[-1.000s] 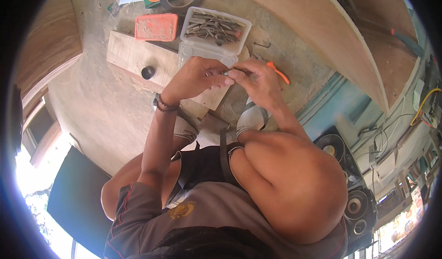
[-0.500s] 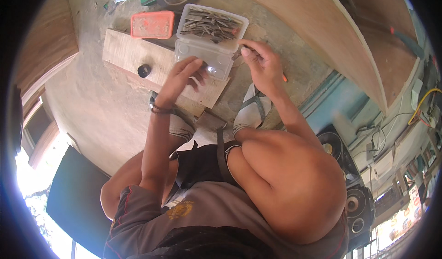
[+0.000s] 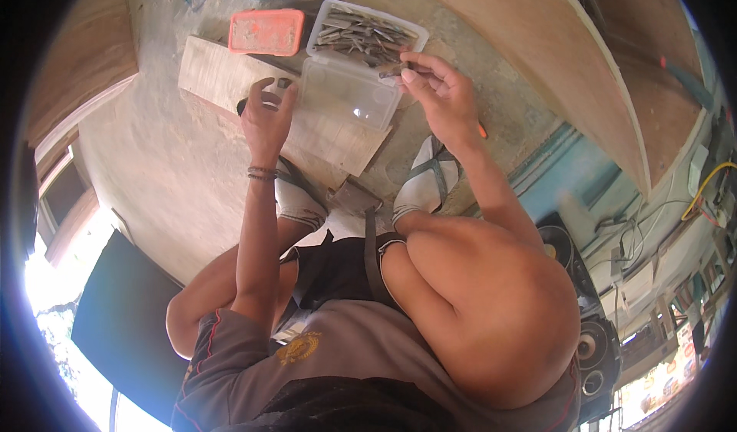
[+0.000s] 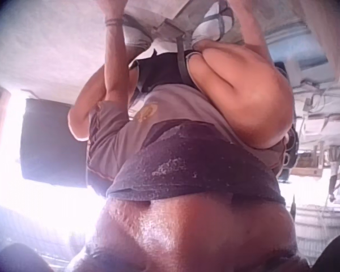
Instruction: The person walks through a workshop, then sits on the floor to work with small hardware. They use pliers to cut a metal pin, insert it into a circular metal piece, and then pick up and examine a drill bit from a container of screws.
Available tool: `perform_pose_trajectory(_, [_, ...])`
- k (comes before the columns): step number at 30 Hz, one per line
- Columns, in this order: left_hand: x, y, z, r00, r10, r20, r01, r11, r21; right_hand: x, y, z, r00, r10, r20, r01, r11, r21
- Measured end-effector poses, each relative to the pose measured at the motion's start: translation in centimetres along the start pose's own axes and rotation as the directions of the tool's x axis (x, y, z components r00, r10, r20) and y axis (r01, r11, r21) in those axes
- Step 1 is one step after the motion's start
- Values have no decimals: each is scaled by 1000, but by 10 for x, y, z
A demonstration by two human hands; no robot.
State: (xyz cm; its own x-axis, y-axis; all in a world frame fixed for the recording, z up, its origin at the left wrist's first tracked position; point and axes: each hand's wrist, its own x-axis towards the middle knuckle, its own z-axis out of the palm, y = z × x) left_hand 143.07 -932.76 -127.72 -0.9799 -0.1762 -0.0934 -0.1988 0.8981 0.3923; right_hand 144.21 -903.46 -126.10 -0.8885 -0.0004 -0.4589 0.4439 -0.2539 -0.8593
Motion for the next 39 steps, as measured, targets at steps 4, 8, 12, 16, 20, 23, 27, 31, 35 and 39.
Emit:
perform_pose_trajectory(4, [-3, 2, -13, 986, -104, -129, 101, 994, -36, 1, 2, -6, 1000, -29, 8, 29, 999, -18])
perform_pose_trajectory(8, [-9, -27, -17, 977, -29, -212, 38, 998, 41, 0, -1, -2, 998, 66, 17, -65, 996, -63])
perform_pose_trajectory(12, [-11, -65, -12, 982, 41, -186, -15, 990, 139, -1, -3, 9, 997, 55, 47, -50, 995, -91])
perform_pose_trajectory(16, [-15, -80, -10, 982, -115, -146, 99, 989, -110, -1, -3, 15, 997, 15, 79, -8, 997, -82])
perform_pose_trajectory(20, [-22, -84, -22, 969, -244, -29, 218, 907, -361, -2, -3, 16, 992, 27, 120, -19, 997, -69])
perform_pose_trajectory(23, [-10, -58, -33, 961, -271, 56, 256, 791, -555, -4, -6, 19, 991, 7, 130, 2, 998, -68])
perform_pose_trajectory(27, [-1, 13, -39, 984, -42, 172, 174, 409, -896, -11, -24, 31, 989, -32, 141, 31, 999, 7])
perform_pose_trajectory(31, [-4, 88, -32, 883, 94, 459, 466, -81, -881, -15, -42, 37, 971, -205, 126, 214, 975, -55])
perform_pose_trajectory(35, [-16, 121, -21, 797, 192, 573, 600, -358, -715, -15, -62, 40, 868, -458, 192, 496, 793, -354])
perform_pose_trajectory(39, [-24, 137, -14, 703, 325, 632, 710, -354, -608, -13, -72, 39, 723, -628, 287, 651, 484, -585])
